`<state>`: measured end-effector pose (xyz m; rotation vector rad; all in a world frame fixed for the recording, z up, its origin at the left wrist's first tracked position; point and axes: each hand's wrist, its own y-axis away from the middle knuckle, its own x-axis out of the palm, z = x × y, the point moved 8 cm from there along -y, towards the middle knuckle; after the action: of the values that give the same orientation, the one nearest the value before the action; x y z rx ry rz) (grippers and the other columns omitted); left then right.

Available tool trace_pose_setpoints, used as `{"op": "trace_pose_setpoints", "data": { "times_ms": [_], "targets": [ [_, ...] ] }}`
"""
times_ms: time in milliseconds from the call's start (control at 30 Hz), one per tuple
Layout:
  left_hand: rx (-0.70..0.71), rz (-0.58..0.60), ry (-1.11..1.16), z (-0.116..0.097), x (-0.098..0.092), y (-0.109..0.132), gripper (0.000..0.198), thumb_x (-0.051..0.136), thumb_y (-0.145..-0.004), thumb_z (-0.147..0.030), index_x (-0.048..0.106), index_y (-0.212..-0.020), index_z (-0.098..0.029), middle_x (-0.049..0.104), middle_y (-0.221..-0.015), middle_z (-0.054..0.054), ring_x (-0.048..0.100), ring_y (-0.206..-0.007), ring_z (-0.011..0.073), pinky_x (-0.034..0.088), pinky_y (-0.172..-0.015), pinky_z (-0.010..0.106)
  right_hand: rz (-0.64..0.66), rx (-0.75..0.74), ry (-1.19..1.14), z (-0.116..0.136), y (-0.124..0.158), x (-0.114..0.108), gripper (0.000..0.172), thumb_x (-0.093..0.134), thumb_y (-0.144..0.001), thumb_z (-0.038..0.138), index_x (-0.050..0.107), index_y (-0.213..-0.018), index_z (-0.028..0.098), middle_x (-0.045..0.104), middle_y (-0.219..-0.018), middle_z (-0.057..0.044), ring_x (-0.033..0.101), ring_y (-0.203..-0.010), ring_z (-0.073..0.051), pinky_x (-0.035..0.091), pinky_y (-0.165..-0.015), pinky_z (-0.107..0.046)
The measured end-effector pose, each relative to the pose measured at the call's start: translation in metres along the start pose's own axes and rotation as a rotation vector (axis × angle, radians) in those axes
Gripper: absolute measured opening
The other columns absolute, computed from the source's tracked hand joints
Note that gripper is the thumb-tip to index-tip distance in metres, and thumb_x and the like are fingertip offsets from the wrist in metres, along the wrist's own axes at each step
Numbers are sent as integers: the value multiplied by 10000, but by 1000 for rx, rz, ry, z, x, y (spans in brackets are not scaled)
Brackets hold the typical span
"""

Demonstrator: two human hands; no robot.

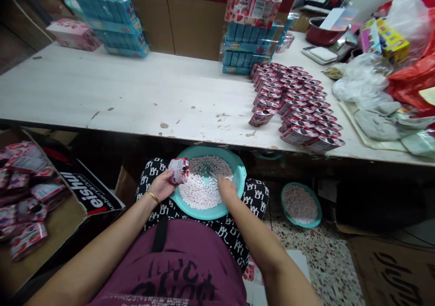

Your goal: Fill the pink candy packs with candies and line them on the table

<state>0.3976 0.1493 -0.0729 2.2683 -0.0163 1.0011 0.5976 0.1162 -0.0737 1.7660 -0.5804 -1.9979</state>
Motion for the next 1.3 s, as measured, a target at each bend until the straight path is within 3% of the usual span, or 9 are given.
{"op": "trace_pose_setpoints", "data": {
  "times_ms": [133, 300, 400, 567, 667, 800, 933, 1067, 1300],
  "targets": [
    [15, -35, 44, -9, -9, 8, 255, 494, -796, -121, 585, -1033, -140, 671, -839, 53, 617, -721, 144, 490, -675, 277, 60, -106, -74, 43, -10, 44, 355, 392, -776, 97, 535, -1083, 205, 622, -986, -96, 559, -933, -182, 400, -744, -259],
    [-57, -125, 103, -5, -30, 11, 266, 451, -827, -148, 565, -1067, -163, 664, -784, 40, 606, -674, 139, 476, -617, 271, 113, -208, -181, 32, -15, 50, 395, 430, -689, 55, 591, -1015, 209, 641, -917, -25, 562, -846, -135, 386, -704, -207],
    [-73, -112, 122, -2, -31, 11, 287, 452, -826, -154, 550, -1096, -160, 663, -810, 49, 605, -694, 147, 475, -635, 283, 70, -255, -309, 12, -7, 29, 415, 408, -666, 45, 598, -1012, 173, 632, -873, -13, 546, -806, -111, 382, -708, -188],
    [-119, -42, 131, 10, -13, 6, 325, 452, -823, -147, 528, -1138, -170, 663, -826, 50, 606, -704, 144, 472, -666, 284, -33, -304, -611, -5, 20, -35, 372, 397, -657, 91, 647, -921, 172, 591, -650, 11, 503, -621, -115, 372, -593, -210],
    [-173, 2, 115, 22, -3, 2, 323, 455, -824, -161, 523, -1138, -179, 659, -825, 56, 612, -731, 156, 472, -661, 287, -55, -337, -571, 2, 32, -71, 338, 410, -690, 135, 666, -902, 195, 611, -660, 3, 501, -602, -111, 353, -572, -210],
    [-190, 5, 94, 31, -1, -4, 309, 478, -817, -184, 526, -1122, -206, 651, -792, 46, 610, -694, 155, 470, -633, 291, -70, -372, -306, 22, 39, -106, 312, 411, -685, 123, 691, -783, 222, 649, -701, -11, 529, -645, -119, 324, -576, -216],
    [-198, -4, 99, 35, -4, -8, 257, 462, -825, -177, 544, -1068, -187, 651, -798, 48, 611, -686, 149, 469, -637, 288, -54, -385, -29, 45, 40, -124, 296, 407, -659, 100, 684, -685, 202, 658, -684, -44, 540, -651, -141, 284, -558, -244],
    [-216, 22, 87, 40, -3, -12, 262, 472, -821, -190, 546, -1072, -190, 650, -831, 63, 616, -747, 162, 468, -664, 290, -58, -342, 103, 60, 39, -133, 311, 407, -645, 102, 688, -753, 180, 665, -729, -86, 548, -662, -162, 261, -537, -260],
    [-208, -7, 133, 35, -10, -12, 327, 505, -801, -174, 525, -1125, -216, 647, -791, 41, 598, -691, 141, 462, -664, 279, -68, -341, 22, 43, 52, -137, 290, 405, -677, 100, 677, -739, 181, 655, -719, -67, 540, -654, -147, 292, -548, -243]
  ]
}}
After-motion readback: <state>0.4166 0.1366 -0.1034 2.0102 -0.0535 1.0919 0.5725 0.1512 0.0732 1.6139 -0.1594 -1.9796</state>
